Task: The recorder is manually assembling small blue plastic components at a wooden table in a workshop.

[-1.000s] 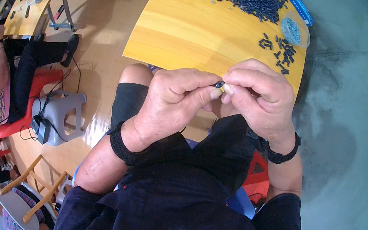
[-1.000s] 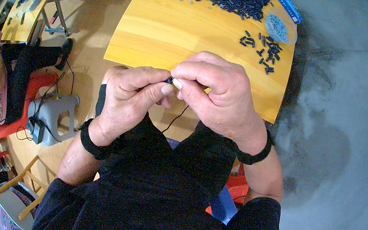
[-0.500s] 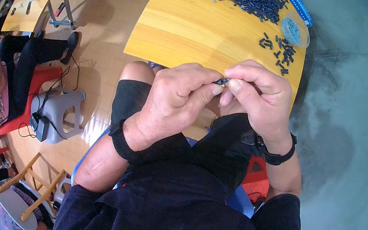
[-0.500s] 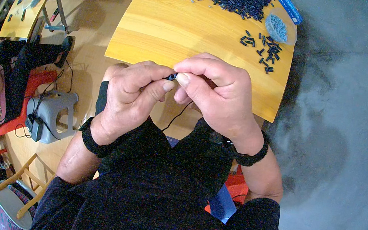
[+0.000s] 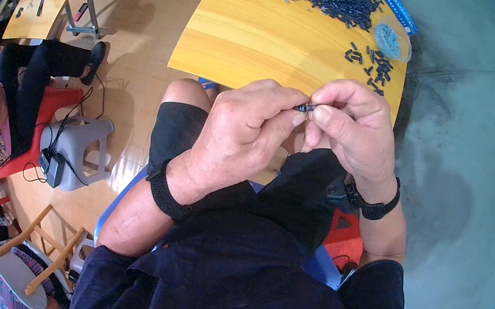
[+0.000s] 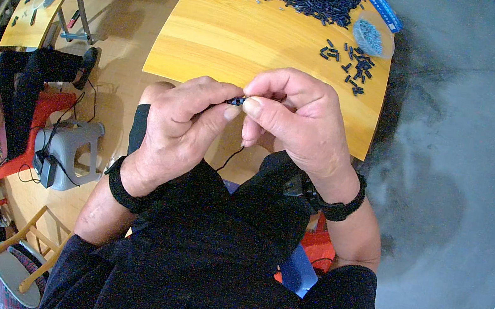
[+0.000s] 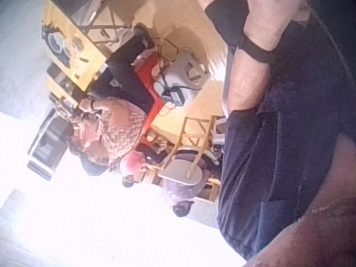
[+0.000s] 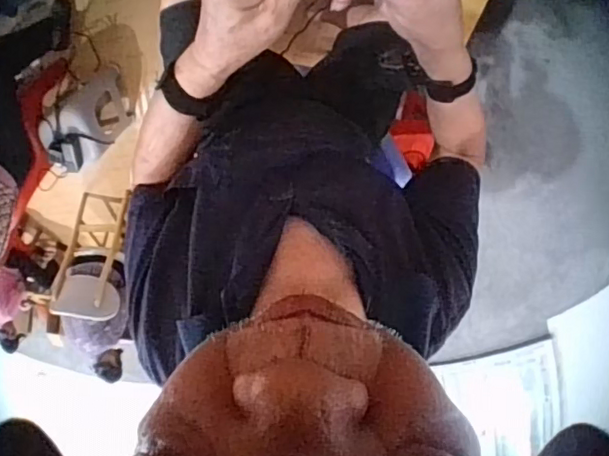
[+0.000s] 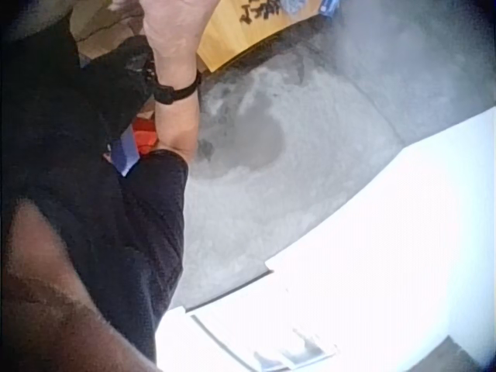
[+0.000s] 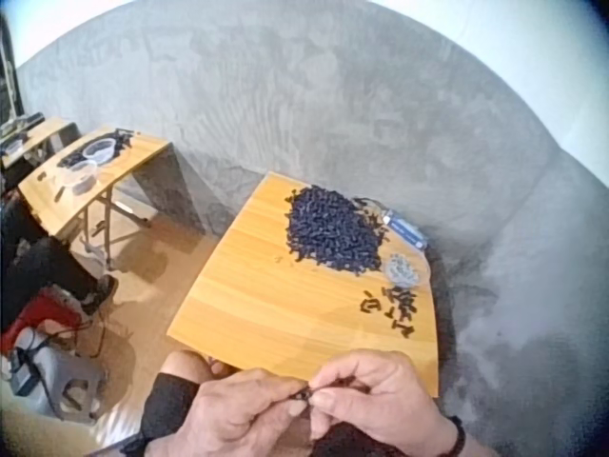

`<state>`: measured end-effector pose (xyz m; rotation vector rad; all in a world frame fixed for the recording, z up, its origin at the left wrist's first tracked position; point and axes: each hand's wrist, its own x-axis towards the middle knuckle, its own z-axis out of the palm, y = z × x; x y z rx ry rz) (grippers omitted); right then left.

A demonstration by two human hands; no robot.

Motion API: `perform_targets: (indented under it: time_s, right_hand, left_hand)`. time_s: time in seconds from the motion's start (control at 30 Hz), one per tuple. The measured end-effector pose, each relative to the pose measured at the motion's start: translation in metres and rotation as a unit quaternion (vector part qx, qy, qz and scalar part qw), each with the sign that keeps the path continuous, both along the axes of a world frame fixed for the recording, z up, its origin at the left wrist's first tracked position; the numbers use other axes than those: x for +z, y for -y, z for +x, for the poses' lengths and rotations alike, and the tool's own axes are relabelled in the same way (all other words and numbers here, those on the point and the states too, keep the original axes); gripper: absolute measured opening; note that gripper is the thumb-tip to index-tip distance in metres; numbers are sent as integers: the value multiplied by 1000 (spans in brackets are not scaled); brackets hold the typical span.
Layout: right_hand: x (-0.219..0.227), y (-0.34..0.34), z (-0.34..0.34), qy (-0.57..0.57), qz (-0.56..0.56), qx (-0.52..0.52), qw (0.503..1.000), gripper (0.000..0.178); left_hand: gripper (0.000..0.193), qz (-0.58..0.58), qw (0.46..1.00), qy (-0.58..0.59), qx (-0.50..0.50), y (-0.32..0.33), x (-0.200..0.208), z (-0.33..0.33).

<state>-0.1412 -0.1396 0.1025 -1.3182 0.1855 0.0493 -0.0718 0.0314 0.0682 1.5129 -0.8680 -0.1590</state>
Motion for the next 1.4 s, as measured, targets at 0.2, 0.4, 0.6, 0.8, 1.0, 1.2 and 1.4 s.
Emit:
perform_targets:
  time_s: [0.2,0.4,0.6,0.8,1.0,1.2,1.4]
  right_hand:
    - [2,0,-3,-6,31,4,999,10]
    - [3,0,-4,-5,32,10,999,11]
    - [4,1,-4,-5,6,25,1000,10]
    - [6,-1,-3,-31,25,29,999,9]
    - [3,7,-2,-58,104,57,991,11]
    - [-3,10,-4,-73,191,78,976,11]
    - [-10,8,-5,-64,251,77,963,10]
  left_hand:
    - [17,1,993,-120,0,-5,17,-9]
    - [10,-16,988,-155,-13,-5,12,-9]
    - [9,6,988,-152,-31,-9,12,-6]
    - [9,42,995,-89,0,-7,13,-3]
    - [13,13,996,-81,-19,-5,13,-2]
    - [16,-25,999,-37,-2,-1,9,0]
    - [16,-38,999,30,11,0,5,2]
